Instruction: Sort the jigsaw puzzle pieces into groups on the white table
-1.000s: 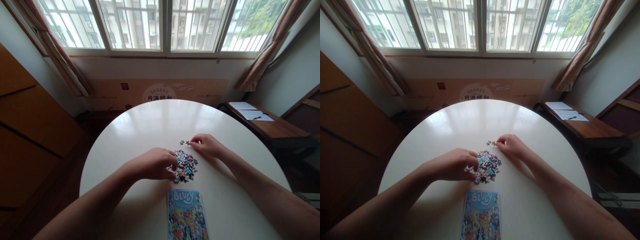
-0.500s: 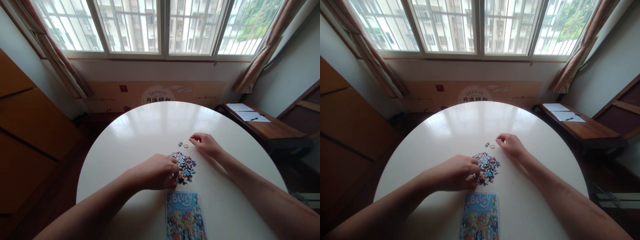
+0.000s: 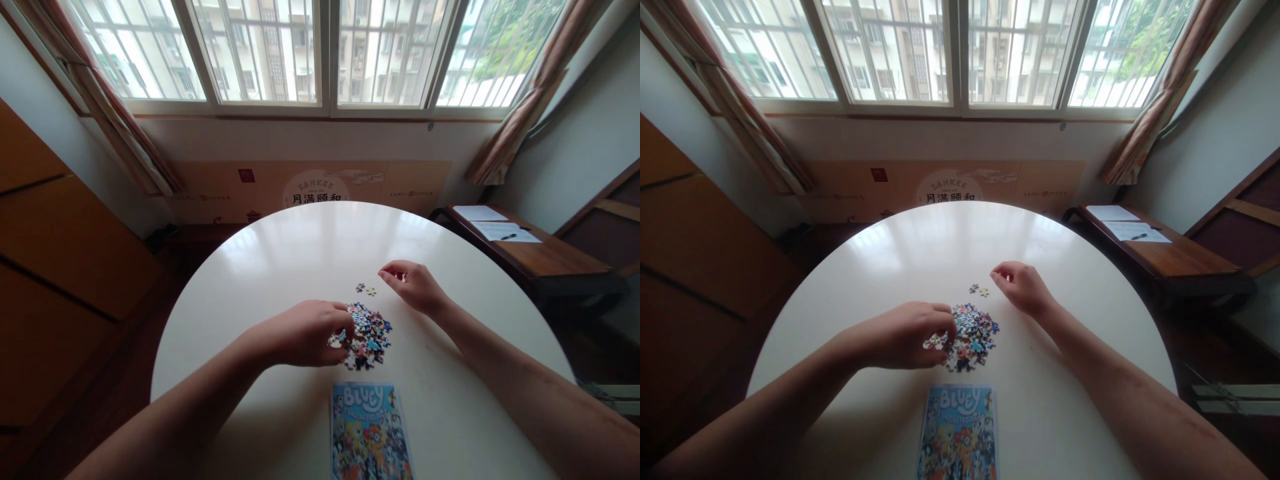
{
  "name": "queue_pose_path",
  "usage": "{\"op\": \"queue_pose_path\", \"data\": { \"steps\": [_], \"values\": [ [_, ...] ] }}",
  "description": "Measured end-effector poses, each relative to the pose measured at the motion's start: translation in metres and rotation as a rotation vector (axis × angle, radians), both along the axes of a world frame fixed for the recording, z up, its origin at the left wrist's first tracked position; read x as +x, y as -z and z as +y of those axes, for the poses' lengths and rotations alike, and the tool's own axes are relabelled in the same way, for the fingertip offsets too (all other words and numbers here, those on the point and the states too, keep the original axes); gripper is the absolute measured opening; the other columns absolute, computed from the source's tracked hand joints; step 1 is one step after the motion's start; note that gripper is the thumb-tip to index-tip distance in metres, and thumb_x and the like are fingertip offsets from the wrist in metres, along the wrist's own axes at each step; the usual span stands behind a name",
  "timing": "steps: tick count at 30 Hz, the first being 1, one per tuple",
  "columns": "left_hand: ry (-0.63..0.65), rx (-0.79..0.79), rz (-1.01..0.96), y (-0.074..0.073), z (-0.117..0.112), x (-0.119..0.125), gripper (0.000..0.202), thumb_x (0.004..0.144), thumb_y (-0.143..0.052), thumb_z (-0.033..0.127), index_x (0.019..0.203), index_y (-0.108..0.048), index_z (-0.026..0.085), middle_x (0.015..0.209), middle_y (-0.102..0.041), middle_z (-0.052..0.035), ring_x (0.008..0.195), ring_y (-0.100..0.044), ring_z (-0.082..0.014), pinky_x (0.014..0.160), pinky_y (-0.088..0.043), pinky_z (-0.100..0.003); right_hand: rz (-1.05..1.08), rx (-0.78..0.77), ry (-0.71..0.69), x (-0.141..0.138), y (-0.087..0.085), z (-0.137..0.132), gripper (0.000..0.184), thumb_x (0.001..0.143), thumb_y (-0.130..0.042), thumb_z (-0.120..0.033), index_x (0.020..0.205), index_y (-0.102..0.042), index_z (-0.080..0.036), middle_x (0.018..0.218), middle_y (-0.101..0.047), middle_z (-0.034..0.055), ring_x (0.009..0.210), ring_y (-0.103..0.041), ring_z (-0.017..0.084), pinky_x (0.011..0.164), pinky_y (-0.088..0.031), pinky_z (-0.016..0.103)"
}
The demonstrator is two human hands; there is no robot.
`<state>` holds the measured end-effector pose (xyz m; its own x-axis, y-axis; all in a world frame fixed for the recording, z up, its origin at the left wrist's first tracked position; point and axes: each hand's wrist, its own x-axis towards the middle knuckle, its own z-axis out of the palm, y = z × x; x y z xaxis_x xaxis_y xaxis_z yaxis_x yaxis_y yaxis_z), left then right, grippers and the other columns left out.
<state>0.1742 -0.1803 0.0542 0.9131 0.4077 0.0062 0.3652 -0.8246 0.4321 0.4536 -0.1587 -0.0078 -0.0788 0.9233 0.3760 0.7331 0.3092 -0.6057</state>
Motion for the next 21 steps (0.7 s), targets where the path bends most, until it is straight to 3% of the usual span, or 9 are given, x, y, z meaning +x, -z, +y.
{"op": "queue_pose_path", "data": {
  "steps": [5,10,15,18,21],
  "values": [
    [-0.152,0.017,-0.034,-0.005,0.027,-0.016,0.011,0.082,-0.065,0.023,0.092,-0.067,0.021,0.097,-0.067,-0.0026,0.081,-0.061,-0.0150,0.070,-0.046,-0.027,0.017,0.003,-0.022,-0.003,0.000,-0.002,0.022,0.091,-0.060,-0.036,0.087,-0.075,-0.021,0.079,-0.074,0.0042,0.070,-0.063,0.018,0.067,-0.048,0.032],
    [-0.465,0.031,0.028,0.015,0.064,-0.032,0.017,0.081,-0.065,0.033,0.092,-0.070,0.020,0.100,-0.069,-0.0067,0.089,-0.064,-0.0218,0.078,-0.049,-0.033,0.018,-0.012,-0.044,-0.005,0.000,-0.003,0.021,0.091,-0.060,-0.035,0.087,-0.075,-0.021,0.079,-0.074,0.0042,0.069,-0.063,0.018,0.066,-0.048,0.032],
    [-0.806,0.041,0.065,0.030,0.088,-0.045,0.028,0.083,-0.063,0.037,0.101,-0.073,0.018,0.107,-0.071,-0.0099,0.091,-0.066,-0.0238,0.079,-0.050,-0.033,0.016,-0.020,-0.046,-0.004,0.001,-0.003,0.021,0.091,-0.061,-0.035,0.087,-0.076,-0.021,0.080,-0.075,0.0040,0.068,-0.062,0.018,0.065,-0.047,0.032],
    [-0.844,0.085,0.031,0.032,0.095,-0.051,0.026,0.083,-0.057,0.025,0.101,-0.076,0.021,0.104,-0.072,-0.0068,0.090,-0.066,-0.0217,0.080,-0.049,-0.031,0.018,-0.019,-0.046,-0.004,0.001,-0.003,0.021,0.091,-0.061,-0.036,0.088,-0.076,-0.021,0.080,-0.075,0.0044,0.067,-0.062,0.018,0.065,-0.047,0.033],
    [-0.777,0.091,-0.006,0.035,0.098,-0.055,0.035,0.079,-0.052,0.012,0.097,-0.078,0.024,0.102,-0.074,-0.0041,0.087,-0.067,-0.0189,0.081,-0.049,-0.029,0.023,-0.021,-0.052,-0.005,0.001,-0.003,0.022,0.091,-0.060,-0.036,0.087,-0.076,-0.021,0.080,-0.075,0.0042,0.067,-0.062,0.018,0.065,-0.047,0.032]
  ]
}}
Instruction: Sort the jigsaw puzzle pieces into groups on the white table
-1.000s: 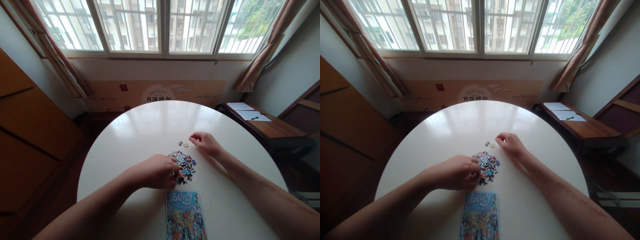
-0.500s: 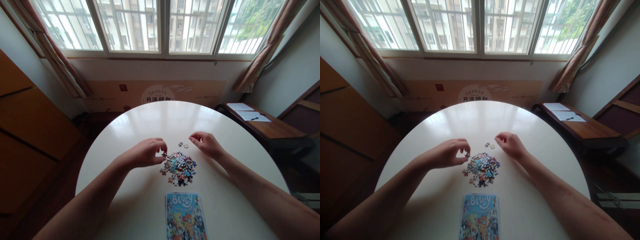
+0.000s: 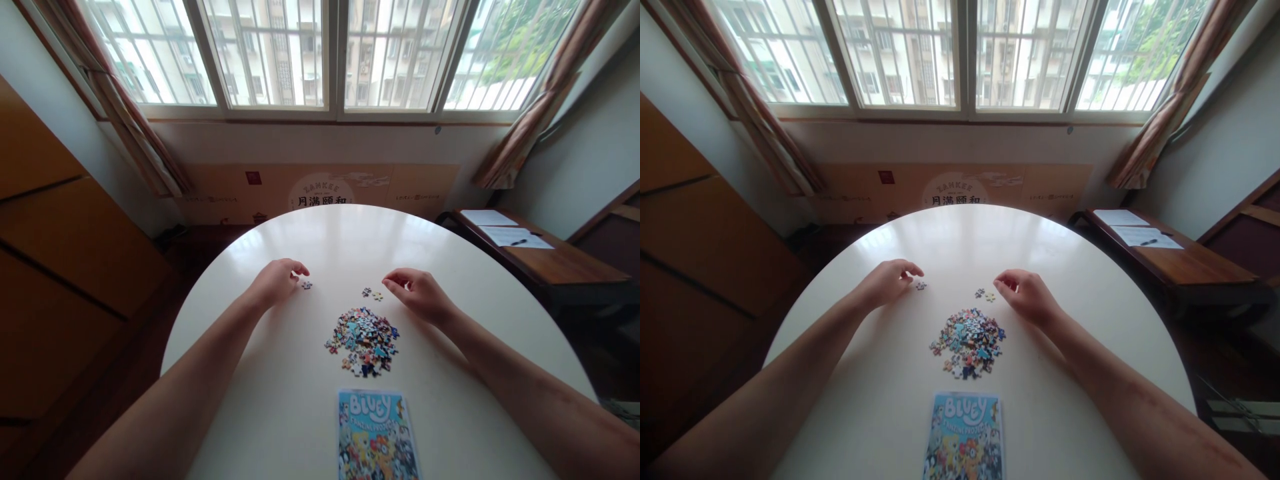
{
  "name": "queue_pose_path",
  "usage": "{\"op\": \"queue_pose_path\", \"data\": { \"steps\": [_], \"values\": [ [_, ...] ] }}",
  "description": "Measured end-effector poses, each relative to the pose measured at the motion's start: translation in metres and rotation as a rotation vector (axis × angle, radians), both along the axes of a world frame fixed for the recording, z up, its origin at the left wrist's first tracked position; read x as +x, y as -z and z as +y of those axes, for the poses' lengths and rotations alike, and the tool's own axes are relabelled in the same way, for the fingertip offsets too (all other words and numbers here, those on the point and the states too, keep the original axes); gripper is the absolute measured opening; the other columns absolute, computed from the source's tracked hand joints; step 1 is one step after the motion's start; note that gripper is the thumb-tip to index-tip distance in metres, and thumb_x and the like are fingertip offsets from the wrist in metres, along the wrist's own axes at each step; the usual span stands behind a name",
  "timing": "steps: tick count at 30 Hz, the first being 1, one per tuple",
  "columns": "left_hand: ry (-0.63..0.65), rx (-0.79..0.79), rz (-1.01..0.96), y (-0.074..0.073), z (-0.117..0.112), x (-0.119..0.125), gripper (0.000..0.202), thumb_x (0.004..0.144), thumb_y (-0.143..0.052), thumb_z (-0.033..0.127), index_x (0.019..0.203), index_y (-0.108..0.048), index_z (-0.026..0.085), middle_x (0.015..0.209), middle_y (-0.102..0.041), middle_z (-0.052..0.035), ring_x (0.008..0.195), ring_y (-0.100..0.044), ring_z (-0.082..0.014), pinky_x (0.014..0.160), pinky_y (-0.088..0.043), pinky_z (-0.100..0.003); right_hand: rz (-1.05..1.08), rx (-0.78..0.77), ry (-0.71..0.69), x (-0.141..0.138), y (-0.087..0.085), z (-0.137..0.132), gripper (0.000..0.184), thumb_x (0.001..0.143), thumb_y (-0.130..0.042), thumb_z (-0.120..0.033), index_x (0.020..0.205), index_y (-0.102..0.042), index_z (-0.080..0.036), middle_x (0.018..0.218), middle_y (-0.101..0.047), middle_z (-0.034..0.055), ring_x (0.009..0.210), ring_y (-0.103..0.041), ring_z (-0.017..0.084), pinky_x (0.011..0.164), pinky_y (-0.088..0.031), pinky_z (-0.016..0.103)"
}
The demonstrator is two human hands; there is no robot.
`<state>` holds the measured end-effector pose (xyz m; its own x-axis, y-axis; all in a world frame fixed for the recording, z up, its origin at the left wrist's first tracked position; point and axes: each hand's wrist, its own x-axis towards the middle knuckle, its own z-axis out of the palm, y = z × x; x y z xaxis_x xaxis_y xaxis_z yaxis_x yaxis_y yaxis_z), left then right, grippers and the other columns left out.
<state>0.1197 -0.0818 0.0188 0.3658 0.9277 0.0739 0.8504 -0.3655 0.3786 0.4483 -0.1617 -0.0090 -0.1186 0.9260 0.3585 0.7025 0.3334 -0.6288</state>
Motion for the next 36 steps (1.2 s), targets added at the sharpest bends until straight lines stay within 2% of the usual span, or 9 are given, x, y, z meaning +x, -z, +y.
{"op": "queue_pose_path", "data": {
  "steps": [3,5,12,17,21,23,25,29,36],
  "values": [
    [0.102,0.007,-0.005,0.006,0.003,0.000,0.039,0.076,-0.050,0.009,0.092,-0.080,0.027,0.104,-0.074,-0.0030,0.088,-0.067,-0.0182,0.083,-0.049,-0.028,0.004,-0.004,-0.008,-0.001,0.000,0.000,0.021,0.090,-0.060,-0.035,0.087,-0.076,-0.021,0.080,-0.075,0.0040,0.067,-0.062,0.018,0.064,-0.047,0.032],
    [0.125,0.022,0.014,0.008,0.004,0.000,0.035,0.078,-0.051,0.012,0.091,-0.081,0.027,0.105,-0.074,-0.0032,0.089,-0.067,-0.0190,0.082,-0.049,-0.028,0.007,-0.007,-0.012,-0.002,0.000,0.000,0.021,0.091,-0.060,-0.035,0.087,-0.076,-0.021,0.080,-0.075,0.0039,0.067,-0.062,0.018,0.065,-0.047,0.032],
    [0.006,0.073,0.071,0.008,0.003,0.003,0.020,0.085,-0.062,0.033,0.091,-0.080,0.028,0.096,-0.072,-0.0033,0.086,-0.065,-0.0210,0.076,-0.047,-0.031,0.024,-0.026,-0.019,-0.006,0.003,0.000,0.021,0.090,-0.060,-0.035,0.086,-0.075,-0.021,0.080,-0.075,0.0040,0.069,-0.064,0.019,0.066,-0.048,0.032],
    [-0.079,0.138,0.048,0.014,0.002,0.008,0.020,0.086,-0.065,0.041,0.085,-0.077,0.025,0.095,-0.070,-0.0039,0.082,-0.064,-0.0203,0.071,-0.047,-0.030,0.046,-0.038,-0.022,-0.009,0.011,0.003,0.021,0.090,-0.059,-0.034,0.085,-0.075,-0.021,0.079,-0.075,0.0038,0.071,-0.066,0.019,0.067,-0.048,0.031],
    [0.012,0.213,-0.047,0.025,0.007,0.008,0.020,0.086,-0.064,0.035,0.099,-0.078,0.028,0.106,-0.069,-0.0024,0.083,-0.064,-0.0179,0.076,-0.049,-0.029,0.060,-0.027,-0.012,-0.009,0.012,0.004,0.022,0.090,-0.059,-0.035,0.084,-0.075,-0.020,0.078,-0.075,0.0038,0.070,-0.066,0.019,0.067,-0.048,0.030],
    [0.089,0.225,-0.065,0.028,0.008,0.007,0.023,0.088,-0.061,0.033,0.102,-0.079,0.030,0.109,-0.070,-0.0020,0.089,-0.065,-0.0184,0.081,-0.050,-0.029,0.064,-0.019,-0.008,-0.008,0.011,0.004,0.022,0.089,-0.059,-0.034,0.085,-0.075,-0.020,0.078,-0.075,0.0039,0.070,-0.065,0.019,0.066,-0.048,0.030],
    [0.109,0.219,-0.051,0.029,0.009,0.007,0.025,0.090,-0.058,0.035,0.100,-0.080,0.030,0.109,-0.070,-0.0025,0.097,-0.064,-0.0202,0.084,-0.050,-0.030,0.066,-0.010,-0.007,-0.009,0.011,0.005,0.022,0.089,-0.059,-0.035,0.085,-0.075,-0.020,0.078,-0.075,0.0041,0.070,-0.065,0.019,0.066,-0.048,0.030],
    [-0.028,0.186,-0.015,0.024,0.008,0.013,0.027,0.090,-0.058,0.041,0.100,-0.080,0.029,0.111,-0.070,-0.0034,0.102,-0.064,-0.0225,0.087,-0.050,-0.031,0.068,0.001,-0.013,-0.009,0.012,0.006,0.023,0.090,-0.058,-0.036,0.084,-0.075,-0.021,0.077,-0.075,0.0037,0.070,-0.066,0.019,0.066,-0.048,0.030],
    [-0.202,0.131,0.061,0.016,0.021,0.022,0.029,0.092,-0.055,0.043,0.105,-0.078,0.031,0.116,-0.067,-0.0034,0.098,-0.066,-0.0216,0.084,-0.050,-0.029,0.074,-0.004,-0.020,-0.010,0.011,0.005,0.021,0.089,-0.059,-0.034,0.083,-0.075,-0.020,0.077,-0.075,0.0038,0.070,-0.066,0.019,0.066,-0.048,0.030]
  ]
}}
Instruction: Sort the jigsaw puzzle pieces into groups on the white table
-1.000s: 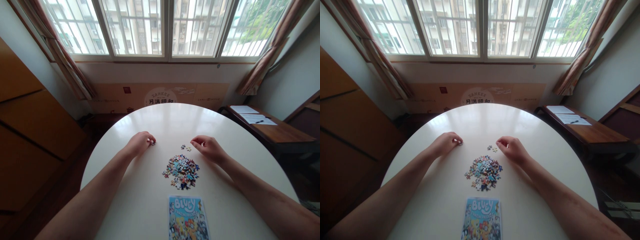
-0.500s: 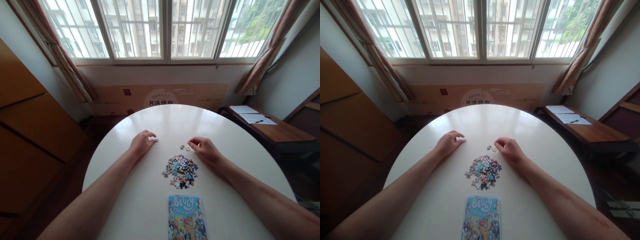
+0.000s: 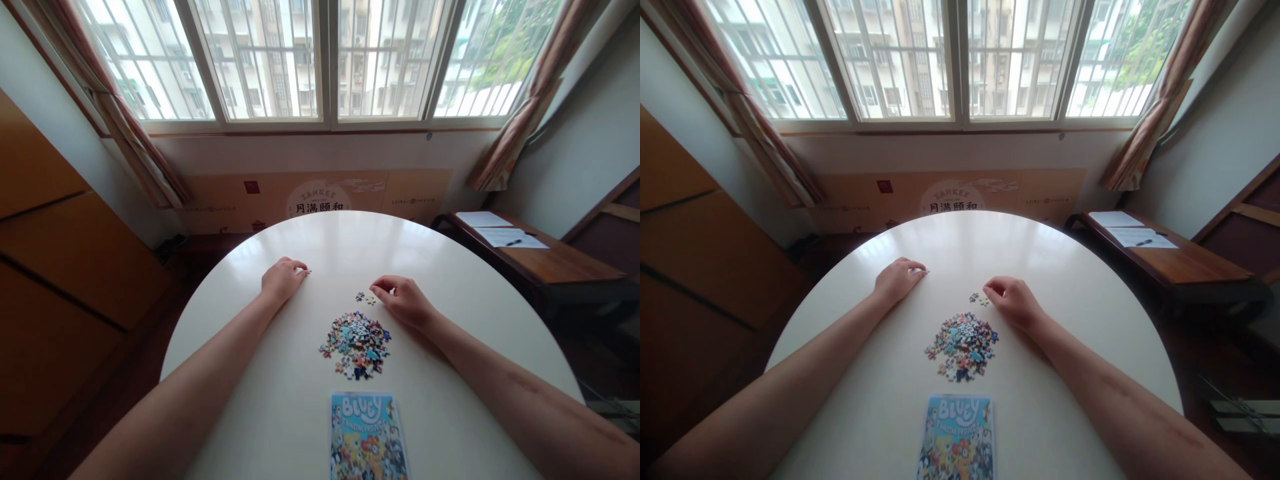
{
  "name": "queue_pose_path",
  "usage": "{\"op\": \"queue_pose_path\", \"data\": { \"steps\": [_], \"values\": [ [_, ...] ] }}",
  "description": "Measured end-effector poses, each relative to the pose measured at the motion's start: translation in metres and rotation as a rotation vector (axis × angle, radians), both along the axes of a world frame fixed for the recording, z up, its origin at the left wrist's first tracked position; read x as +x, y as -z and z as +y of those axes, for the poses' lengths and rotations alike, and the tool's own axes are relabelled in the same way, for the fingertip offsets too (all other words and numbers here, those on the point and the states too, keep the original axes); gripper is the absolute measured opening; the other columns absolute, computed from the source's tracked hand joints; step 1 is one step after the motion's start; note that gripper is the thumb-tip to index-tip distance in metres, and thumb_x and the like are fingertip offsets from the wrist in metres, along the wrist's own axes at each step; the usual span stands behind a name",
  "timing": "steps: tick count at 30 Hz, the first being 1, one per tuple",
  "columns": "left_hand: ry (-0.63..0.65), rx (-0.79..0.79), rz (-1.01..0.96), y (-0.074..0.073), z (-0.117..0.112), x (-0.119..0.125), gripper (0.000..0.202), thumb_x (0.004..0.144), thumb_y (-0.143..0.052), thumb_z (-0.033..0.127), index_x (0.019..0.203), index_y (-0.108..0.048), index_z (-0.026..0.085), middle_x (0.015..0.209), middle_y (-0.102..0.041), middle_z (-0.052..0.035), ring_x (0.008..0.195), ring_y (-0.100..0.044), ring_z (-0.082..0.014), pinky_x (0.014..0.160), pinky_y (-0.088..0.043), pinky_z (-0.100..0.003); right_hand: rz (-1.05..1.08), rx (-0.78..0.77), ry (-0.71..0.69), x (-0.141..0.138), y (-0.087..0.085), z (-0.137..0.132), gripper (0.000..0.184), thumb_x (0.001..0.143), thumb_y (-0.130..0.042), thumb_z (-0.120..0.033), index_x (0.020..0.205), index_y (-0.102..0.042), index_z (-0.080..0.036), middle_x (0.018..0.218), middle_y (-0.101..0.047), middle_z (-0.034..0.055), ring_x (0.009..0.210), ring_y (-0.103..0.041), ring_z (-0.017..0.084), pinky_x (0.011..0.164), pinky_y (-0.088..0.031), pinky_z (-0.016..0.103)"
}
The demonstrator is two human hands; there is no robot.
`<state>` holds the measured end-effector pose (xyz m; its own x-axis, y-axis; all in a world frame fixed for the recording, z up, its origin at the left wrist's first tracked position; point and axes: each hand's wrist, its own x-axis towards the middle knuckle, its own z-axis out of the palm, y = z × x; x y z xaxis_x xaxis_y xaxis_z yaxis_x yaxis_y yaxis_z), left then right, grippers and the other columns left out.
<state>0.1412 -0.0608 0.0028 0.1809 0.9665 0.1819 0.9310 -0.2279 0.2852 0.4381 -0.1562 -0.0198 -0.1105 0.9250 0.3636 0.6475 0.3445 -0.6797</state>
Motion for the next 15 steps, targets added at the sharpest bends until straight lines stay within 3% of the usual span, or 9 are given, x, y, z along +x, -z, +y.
{"op": "queue_pose_path", "data": {
  "steps": [15],
  "values": [
    [0.080,-0.012,-0.037,0.0020,0.0045,-0.0100,0.025,0.091,-0.056,0.033,0.103,-0.077,0.026,0.111,-0.067,-0.0045,0.092,-0.064,-0.0201,0.085,-0.049,-0.030,-0.044,-0.006,-0.072,-0.0003,-0.0045,-0.0057,0.018,0.091,-0.060,-0.031,0.088,-0.075,-0.021,0.085,-0.076,0.0054,0.074,-0.066,0.019,0.070,-0.051,0.032]
  ]
}}
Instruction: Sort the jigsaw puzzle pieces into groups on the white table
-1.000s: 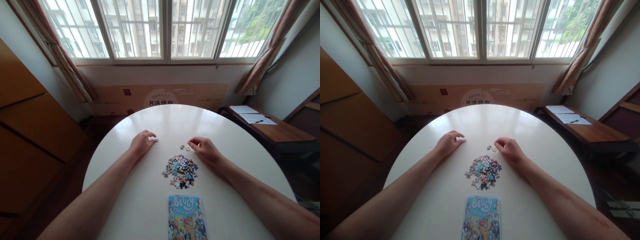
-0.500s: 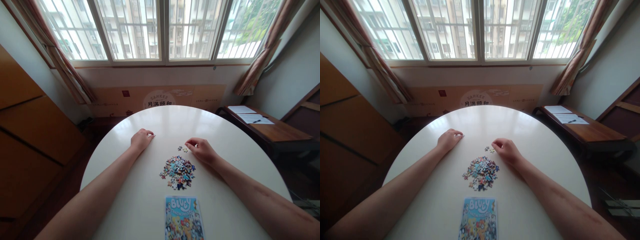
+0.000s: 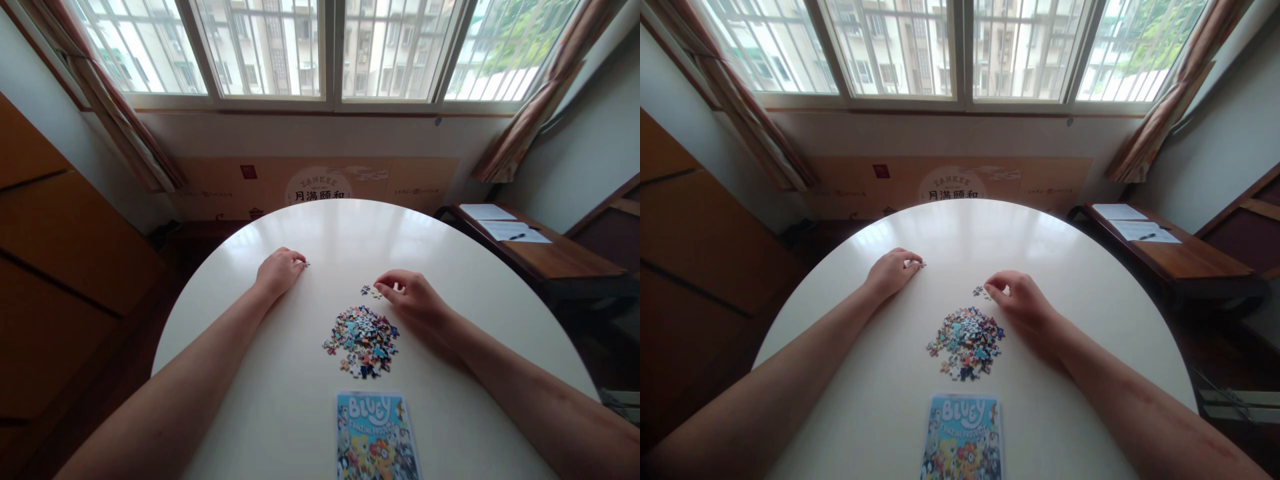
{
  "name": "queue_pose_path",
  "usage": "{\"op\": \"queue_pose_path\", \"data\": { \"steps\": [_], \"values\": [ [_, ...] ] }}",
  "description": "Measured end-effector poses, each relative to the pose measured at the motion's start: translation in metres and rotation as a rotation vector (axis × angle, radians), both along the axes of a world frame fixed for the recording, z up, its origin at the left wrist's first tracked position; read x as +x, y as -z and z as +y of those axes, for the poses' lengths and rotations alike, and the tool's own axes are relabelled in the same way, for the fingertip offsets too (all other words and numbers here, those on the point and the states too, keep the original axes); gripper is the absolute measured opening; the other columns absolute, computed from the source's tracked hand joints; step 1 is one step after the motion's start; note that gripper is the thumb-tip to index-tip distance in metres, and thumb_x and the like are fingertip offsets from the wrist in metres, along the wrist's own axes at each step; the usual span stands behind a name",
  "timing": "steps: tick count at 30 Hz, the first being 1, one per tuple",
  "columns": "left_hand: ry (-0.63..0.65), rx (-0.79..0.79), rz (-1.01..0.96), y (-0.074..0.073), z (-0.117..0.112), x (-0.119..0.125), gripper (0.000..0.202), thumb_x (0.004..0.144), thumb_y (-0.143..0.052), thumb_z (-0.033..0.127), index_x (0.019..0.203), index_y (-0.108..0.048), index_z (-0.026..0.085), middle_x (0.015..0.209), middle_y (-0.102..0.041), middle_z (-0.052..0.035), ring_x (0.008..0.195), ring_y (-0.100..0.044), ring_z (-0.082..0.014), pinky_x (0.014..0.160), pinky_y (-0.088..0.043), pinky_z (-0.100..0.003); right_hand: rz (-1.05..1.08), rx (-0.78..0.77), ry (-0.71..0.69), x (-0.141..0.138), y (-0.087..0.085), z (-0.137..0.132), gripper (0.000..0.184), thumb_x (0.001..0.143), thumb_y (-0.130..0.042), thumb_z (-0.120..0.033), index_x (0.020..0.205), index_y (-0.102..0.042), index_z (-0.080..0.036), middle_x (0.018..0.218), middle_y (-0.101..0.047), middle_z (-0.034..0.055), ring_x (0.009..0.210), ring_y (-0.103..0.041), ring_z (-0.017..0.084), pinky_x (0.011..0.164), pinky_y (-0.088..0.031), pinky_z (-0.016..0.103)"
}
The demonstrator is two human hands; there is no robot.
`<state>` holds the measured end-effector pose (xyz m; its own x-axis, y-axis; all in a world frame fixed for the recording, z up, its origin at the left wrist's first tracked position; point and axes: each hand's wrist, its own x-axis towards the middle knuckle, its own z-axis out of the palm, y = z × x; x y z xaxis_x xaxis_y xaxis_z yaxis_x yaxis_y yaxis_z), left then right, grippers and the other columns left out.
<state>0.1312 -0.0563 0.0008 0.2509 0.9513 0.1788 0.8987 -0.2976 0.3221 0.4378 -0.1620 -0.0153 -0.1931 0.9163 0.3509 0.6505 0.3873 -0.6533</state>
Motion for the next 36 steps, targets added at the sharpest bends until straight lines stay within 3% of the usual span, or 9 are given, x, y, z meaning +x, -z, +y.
{"op": "queue_pose_path", "data": {
  "steps": [5,8,11,15,20,28,36],
  "values": [
    [0.000,0.006,-0.031,0.002,-0.002,0.001,0.025,0.091,-0.059,0.033,0.107,-0.075,0.023,0.115,-0.066,-0.0059,0.089,-0.065,-0.0202,0.085,-0.049,-0.031,-0.040,0.069,-0.066,-0.003,-0.002,-0.004,0.016,0.091,-0.061,-0.030,0.088,-0.075,-0.022,0.087,-0.076,0.0056,0.081,-0.068,0.020,0.074,-0.052,0.034],
    [0.061,0.061,-0.105,-0.006,-0.012,0.004,0.026,0.090,-0.060,0.034,0.108,-0.074,0.021,0.116,-0.066,-0.0070,0.078,-0.064,-0.0163,0.082,-0.050,-0.032,-0.038,0.084,-0.091,-0.004,-0.003,-0.006,0.016,0.091,-0.061,-0.029,0.087,-0.075,-0.022,0.087,-0.077,0.0060,0.083,-0.069,0.021,0.075,-0.053,0.035],
    [0.280,0.071,-0.130,-0.027,-0.032,0.010,0.020,0.089,-0.059,0.033,0.094,-0.075,0.021,0.105,-0.069,-0.0058,0.075,-0.062,-0.0149,0.077,-0.050,-0.031,-0.036,0.092,-0.102,-0.005,-0.005,-0.007,0.017,0.092,-0.061,-0.030,0.087,-0.075,-0.022,0.088,-0.076,0.0064,0.084,-0.068,0.022,0.075,-0.053,0.036],
    [0.641,-0.327,0.074,-0.058,-0.065,0.018,0.018,0.081,-0.071,0.039,0.074,-0.073,0.022,0.075,-0.069,-0.0019,0.065,-0.058,-0.0143,0.062,-0.044,-0.029,-0.033,0.097,-0.108,-0.005,-0.009,-0.009,0.017,0.093,-0.061,-0.030,0.088,-0.075,-0.022,0.088,-0.076,0.0060,0.084,-0.068,0.021,0.077,-0.053,0.037],
    [0.707,-0.448,0.121,-0.071,-0.089,0.029,0.011,0.072,-0.079,0.034,0.069,-0.074,0.024,0.068,-0.068,-0.0002,0.060,-0.057,-0.0140,0.058,-0.042,-0.028,-0.021,0.104,-0.135,-0.006,-0.010,-0.010,0.015,0.093,-0.061,-0.028,0.089,-0.075,-0.022,0.089,-0.076,0.0057,0.084,-0.068,0.021,0.079,-0.053,0.037],
    [0.766,-0.406,0.199,-0.057,-0.093,0.034,0.004,0.071,-0.078,0.029,0.072,-0.076,0.025,0.069,-0.071,-0.0003,0.059,-0.057,-0.0142,0.056,-0.039,-0.029,-0.009,0.127,-0.146,-0.006,-0.012,-0.010,0.015,0.093,-0.060,-0.026,0.089,-0.075,-0.023,0.087,-0.076,0.0053,0.083,-0.068,0.020,0.078,-0.053,0.037],
    [0.633,-0.476,0.257,-0.059,-0.087,0.027,0.009,0.070,-0.069,0.020,0.073,-0.077,0.024,0.069,-0.072,-0.0013,0.057,-0.057,-0.0153,0.055,-0.040,-0.029,-0.011,0.111,-0.151,-0.006,-0.009,-0.010,0.015,0.093,-0.060,-0.026,0.091,-0.074,-0.022,0.088,-0.076,0.0052,0.083,-0.068,0.020,0.078,-0.053,0.036]
  ]
}}
